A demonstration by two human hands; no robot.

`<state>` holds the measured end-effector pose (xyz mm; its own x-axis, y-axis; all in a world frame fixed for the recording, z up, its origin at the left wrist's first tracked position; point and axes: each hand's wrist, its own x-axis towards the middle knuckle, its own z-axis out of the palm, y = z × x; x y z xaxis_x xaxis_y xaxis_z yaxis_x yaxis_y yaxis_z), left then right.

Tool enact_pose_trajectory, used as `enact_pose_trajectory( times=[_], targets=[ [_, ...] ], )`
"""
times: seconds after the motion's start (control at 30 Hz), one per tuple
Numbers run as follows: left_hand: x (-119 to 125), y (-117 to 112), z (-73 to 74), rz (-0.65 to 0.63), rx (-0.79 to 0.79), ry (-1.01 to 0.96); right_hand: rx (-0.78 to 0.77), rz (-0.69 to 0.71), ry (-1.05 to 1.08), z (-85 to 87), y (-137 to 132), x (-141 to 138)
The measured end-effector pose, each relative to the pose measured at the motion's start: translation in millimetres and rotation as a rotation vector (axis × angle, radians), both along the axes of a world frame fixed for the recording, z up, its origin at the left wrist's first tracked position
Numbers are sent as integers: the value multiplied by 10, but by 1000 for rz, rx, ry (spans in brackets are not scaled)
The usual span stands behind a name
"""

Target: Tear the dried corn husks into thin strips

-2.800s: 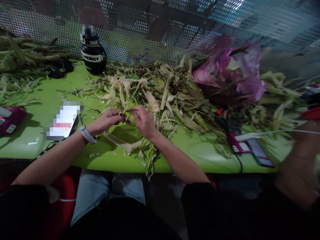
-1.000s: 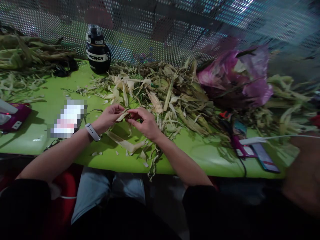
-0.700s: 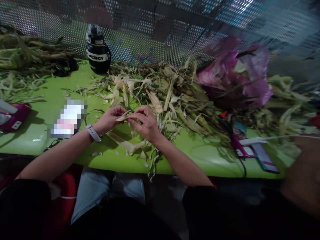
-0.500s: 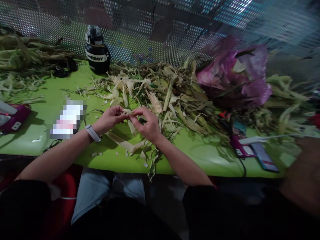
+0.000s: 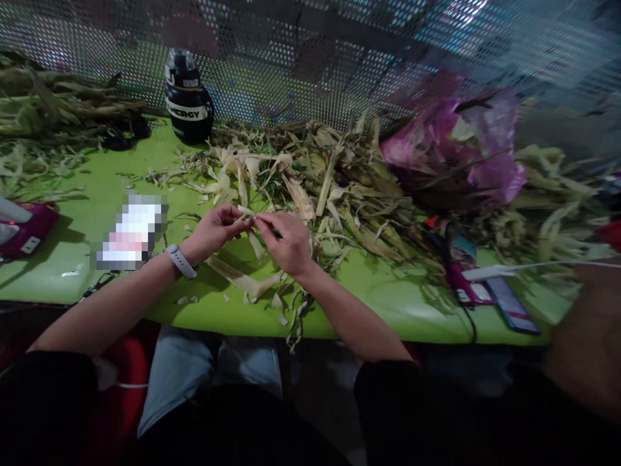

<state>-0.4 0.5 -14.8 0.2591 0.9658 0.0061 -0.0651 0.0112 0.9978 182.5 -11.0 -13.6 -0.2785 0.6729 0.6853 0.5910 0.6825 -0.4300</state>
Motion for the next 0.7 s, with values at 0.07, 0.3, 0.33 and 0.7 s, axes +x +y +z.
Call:
enact_pose_trajectory(
  times=[0.07,0.3,0.33,0.7],
  targets=[
    [8,-5,-2,-11,4,3,25,2,-86,-27,5,0],
    [26,-18,-7,-5,61,49,27,4,-147,-99,61,6],
    [29,-21,-4,-12,64,52,39,3,-141,-101,64,7],
    [24,12,-66,42,29,24,110,6,-181,-83,53,15]
  ],
)
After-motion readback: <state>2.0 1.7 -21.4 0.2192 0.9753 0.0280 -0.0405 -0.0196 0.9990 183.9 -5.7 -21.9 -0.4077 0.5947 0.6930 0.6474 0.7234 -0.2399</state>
